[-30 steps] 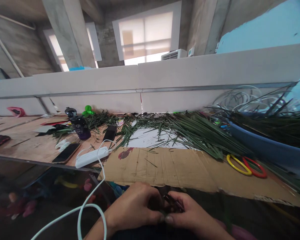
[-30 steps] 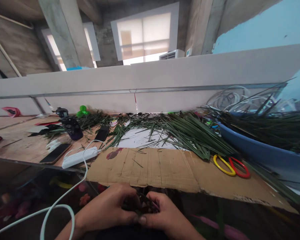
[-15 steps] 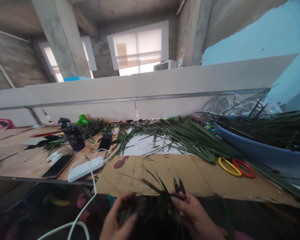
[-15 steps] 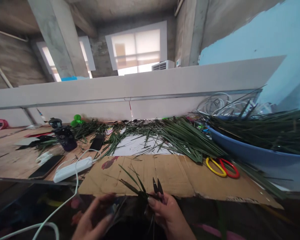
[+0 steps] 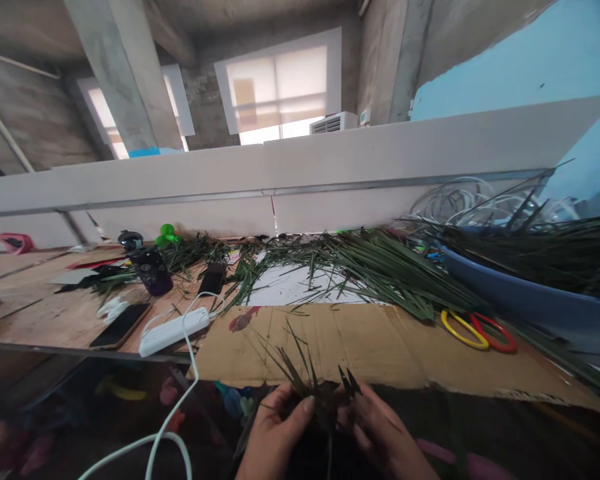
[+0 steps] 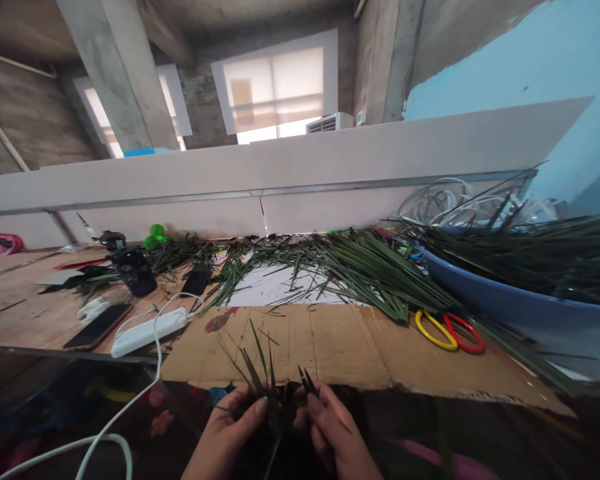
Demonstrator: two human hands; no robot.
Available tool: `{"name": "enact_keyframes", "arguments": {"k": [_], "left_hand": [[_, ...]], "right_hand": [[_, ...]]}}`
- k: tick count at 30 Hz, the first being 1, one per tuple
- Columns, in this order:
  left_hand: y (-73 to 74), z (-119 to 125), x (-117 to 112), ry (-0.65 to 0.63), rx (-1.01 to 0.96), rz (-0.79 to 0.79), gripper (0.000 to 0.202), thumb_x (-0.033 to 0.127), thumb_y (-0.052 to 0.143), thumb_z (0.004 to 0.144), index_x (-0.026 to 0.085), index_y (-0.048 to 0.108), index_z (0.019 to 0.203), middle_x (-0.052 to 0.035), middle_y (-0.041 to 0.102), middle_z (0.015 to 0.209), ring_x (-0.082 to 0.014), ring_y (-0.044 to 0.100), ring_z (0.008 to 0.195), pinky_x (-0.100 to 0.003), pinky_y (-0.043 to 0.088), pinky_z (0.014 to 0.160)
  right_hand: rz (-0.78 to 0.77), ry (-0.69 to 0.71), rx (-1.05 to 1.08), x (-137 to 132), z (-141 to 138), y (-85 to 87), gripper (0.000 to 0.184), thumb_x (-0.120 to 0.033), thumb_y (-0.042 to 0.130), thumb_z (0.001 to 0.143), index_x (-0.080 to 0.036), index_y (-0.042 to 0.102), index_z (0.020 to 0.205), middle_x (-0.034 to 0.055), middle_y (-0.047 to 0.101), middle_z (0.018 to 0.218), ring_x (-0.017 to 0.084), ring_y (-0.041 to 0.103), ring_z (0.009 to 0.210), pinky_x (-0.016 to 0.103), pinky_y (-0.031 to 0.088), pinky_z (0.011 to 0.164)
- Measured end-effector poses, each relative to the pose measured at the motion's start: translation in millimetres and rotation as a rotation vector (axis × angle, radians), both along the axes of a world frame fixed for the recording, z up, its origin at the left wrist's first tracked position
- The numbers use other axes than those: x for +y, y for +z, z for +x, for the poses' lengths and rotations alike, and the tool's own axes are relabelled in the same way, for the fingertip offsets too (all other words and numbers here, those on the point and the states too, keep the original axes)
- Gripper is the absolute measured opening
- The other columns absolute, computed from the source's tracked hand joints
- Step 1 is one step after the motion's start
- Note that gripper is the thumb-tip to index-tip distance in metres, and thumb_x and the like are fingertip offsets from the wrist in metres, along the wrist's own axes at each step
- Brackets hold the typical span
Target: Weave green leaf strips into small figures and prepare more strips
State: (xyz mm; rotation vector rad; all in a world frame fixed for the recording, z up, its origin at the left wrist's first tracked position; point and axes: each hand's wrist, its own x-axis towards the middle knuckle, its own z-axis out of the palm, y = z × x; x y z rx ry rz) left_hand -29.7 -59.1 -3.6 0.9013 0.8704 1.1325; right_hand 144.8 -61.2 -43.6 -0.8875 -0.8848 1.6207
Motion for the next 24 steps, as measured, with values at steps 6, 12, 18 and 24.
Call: {"name": "enact_keyframes", "arguments": {"k": [6,12,18,24], "left_hand": [[-6.4,-5.6,-1.2,-0.112,-0.046,-0.026,0.046,0.045,0.085,0.07,0.017,0.076,0.105,-0.0129,0.077,0.107,-0.0301,0.07,0.107,-0.043,0.046,0.104],[-4.3,-3.5,-1.3,-0.16,-0.051,-0.037,0.042,0.047,0.083,0.072,0.015,0.078,0.099,-0.0128,0.078,0.101,-0.0302,0.071,0.102,-0.044,0.045,0.105],[-0.7,0.9,-5.6,-0.161,-0.033,-0.049,0.04,0.043,0.083,0.074,0.016,0.079,0.104,-0.0139,0.078,0.105,-0.0317,0.071,0.102,-0.045,0.047,0.103],[-3.8,0.1,-5.0,-0.177,-0.024,-0.026,0.034,0.039,0.08,0.079,0.018,0.079,0.105,-0.0128,0.077,0.111,-0.0312,0.068,0.11,-0.043,0.044,0.105]], "right_hand": [[-0.001,0.043,-0.075,-6.5,6.1,6.6,0.043,-0.065,0.064,0.084,-0.026,0.072,0.1,0.0003,0.062,0.075,0.018,0.059,0.076,0.025,0.047,0.068],[-0.038,0.085,0.075,-6.9,-2.1,20.0,0.045,-0.058,0.073,0.08,-0.021,0.07,0.105,0.0034,0.067,0.082,0.021,0.064,0.083,0.031,0.05,0.08],[-0.041,0.042,0.145,10.0,-7.9,15.0,0.041,-0.044,0.091,0.062,-0.017,0.073,0.087,0.0023,0.071,0.077,0.017,0.066,0.069,0.03,0.05,0.076],[-0.11,-0.064,0.15,9.9,-12.1,13.3,0.035,-0.037,0.095,0.056,-0.016,0.071,0.072,-0.0004,0.069,0.067,0.014,0.063,0.063,0.023,0.049,0.065]]}}
